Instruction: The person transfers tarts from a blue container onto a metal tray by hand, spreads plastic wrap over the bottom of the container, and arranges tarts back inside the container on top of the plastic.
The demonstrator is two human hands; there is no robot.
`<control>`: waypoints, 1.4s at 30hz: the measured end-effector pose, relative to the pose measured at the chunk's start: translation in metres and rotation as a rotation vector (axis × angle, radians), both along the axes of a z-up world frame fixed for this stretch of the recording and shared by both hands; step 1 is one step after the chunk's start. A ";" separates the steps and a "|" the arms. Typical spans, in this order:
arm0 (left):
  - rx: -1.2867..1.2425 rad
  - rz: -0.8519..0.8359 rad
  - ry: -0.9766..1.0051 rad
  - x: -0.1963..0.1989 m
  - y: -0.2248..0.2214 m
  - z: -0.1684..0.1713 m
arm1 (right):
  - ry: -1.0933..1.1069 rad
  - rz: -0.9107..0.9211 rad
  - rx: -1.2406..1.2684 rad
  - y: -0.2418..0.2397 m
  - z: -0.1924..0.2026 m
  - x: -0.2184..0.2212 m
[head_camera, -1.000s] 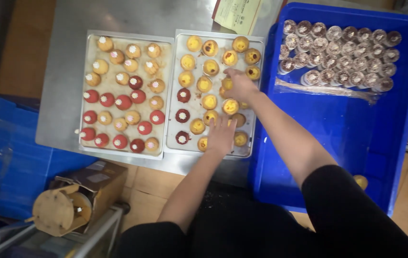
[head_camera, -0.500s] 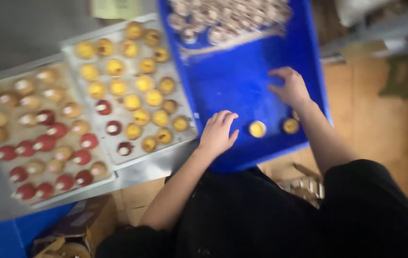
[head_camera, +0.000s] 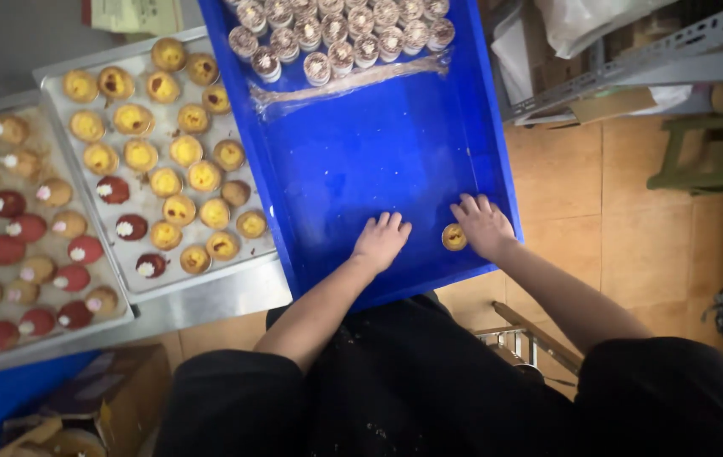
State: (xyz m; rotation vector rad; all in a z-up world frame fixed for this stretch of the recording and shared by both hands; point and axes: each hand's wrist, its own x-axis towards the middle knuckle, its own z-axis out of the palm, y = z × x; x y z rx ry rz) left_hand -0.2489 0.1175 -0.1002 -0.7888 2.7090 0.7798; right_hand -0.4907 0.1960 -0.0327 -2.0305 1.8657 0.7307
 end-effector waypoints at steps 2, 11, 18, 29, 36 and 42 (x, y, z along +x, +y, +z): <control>0.119 0.075 0.034 0.007 -0.008 0.016 | -0.029 0.077 -0.006 0.001 -0.006 -0.009; 0.287 0.655 0.551 0.108 -0.019 0.133 | -0.212 -0.075 0.070 -0.020 0.004 0.003; 0.076 1.073 0.537 0.224 -0.017 0.119 | -0.085 0.015 0.159 -0.024 0.002 0.046; -0.192 1.026 0.040 0.336 -0.061 0.050 | -0.166 0.073 0.132 -0.026 -0.010 0.102; -0.269 0.926 0.340 0.318 -0.071 0.091 | -0.151 -0.045 0.142 -0.028 -0.008 0.127; -0.046 0.558 0.760 0.207 -0.045 0.147 | -0.378 -0.591 -0.356 -0.010 -0.023 0.081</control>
